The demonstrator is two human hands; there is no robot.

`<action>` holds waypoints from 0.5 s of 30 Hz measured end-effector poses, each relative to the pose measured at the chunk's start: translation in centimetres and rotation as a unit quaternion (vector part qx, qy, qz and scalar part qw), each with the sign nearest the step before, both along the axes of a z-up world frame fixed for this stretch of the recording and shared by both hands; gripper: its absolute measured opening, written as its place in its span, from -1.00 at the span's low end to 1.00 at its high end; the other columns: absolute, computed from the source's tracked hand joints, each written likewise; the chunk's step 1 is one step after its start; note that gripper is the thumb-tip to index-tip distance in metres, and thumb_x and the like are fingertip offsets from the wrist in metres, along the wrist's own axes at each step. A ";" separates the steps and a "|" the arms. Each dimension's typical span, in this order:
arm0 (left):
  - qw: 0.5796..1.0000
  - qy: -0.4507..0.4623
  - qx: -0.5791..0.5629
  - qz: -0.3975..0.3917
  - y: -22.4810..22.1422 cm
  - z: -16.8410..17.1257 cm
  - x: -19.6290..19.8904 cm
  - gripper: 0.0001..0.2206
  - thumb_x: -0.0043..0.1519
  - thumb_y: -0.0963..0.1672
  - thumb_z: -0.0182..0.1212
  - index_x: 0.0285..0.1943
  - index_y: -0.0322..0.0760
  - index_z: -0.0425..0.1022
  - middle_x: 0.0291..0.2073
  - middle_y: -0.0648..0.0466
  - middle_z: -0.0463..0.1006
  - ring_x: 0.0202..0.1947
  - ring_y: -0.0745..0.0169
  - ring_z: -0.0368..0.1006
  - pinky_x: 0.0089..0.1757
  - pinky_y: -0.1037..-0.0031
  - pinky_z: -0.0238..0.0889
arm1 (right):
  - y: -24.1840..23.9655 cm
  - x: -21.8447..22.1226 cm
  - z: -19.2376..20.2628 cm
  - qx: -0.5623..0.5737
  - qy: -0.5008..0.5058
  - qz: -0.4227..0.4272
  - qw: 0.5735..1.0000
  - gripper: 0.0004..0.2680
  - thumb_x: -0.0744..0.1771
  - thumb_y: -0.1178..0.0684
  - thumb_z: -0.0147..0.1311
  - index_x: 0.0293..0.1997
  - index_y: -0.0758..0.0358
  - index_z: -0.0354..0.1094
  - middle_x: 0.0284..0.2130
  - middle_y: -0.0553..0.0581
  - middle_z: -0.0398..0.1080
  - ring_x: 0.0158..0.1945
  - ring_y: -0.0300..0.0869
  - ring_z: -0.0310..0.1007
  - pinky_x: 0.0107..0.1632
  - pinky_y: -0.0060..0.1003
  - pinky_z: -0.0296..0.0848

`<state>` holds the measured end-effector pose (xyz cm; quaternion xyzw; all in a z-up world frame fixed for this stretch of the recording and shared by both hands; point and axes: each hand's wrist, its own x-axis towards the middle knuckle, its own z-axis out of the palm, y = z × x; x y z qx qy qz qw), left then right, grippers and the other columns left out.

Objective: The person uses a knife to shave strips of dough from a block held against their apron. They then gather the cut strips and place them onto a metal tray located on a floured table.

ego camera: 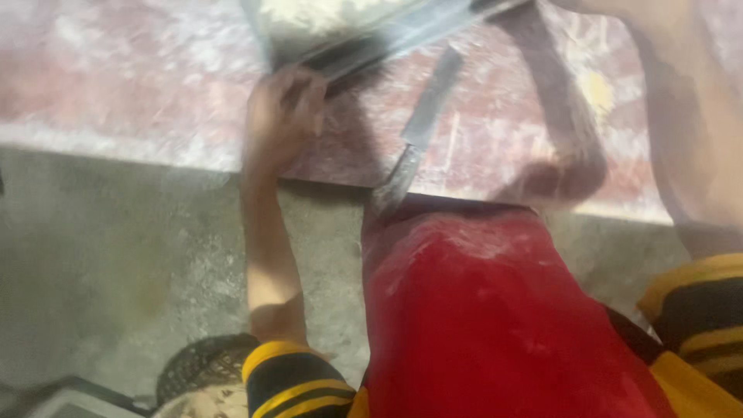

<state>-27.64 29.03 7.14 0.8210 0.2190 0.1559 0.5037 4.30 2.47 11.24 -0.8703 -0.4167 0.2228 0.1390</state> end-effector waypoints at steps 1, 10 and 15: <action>0.999 0.030 0.026 -0.021 -1.3 0.5 -0.1 -0.85 0.35 -0.14 0.15 -0.06 -0.33 0.57 -0.29 0.03 0.61 -0.36 0.21 0.49 -0.28 0.43 0.41 | -2.4 0.1 0.2 -0.011 -0.011 -0.015 1.000 -0.80 0.43 0.05 0.08 0.16 0.25 0.41 -0.12 0.22 0.48 -0.08 0.00 0.51 0.02 -0.07 0.52; 0.962 0.059 0.123 -0.238 -13.2 -2.9 12.1 -0.83 0.31 -0.21 0.12 0.05 -0.33 0.50 -0.12 -0.12 0.56 -0.09 0.01 0.49 -0.04 0.21 0.35 | -13.7 -7.9 0.5 0.025 0.041 -0.300 0.953 -0.49 0.31 -0.11 0.26 0.37 0.31 0.22 0.17 0.30 0.27 0.16 0.09 0.34 0.21 -0.05 0.37; 0.896 -0.105 0.342 -0.263 -21.5 -6.6 26.4 -0.53 0.20 -0.13 0.26 0.33 -0.26 0.36 0.34 -0.37 0.22 0.31 -0.34 0.17 0.23 -0.14 0.04 | -15.6 -12.0 -3.9 0.049 -0.095 -0.190 0.976 -0.28 0.25 -0.23 0.37 0.47 0.45 0.10 0.30 0.49 0.03 0.29 0.28 0.15 0.23 0.19 0.32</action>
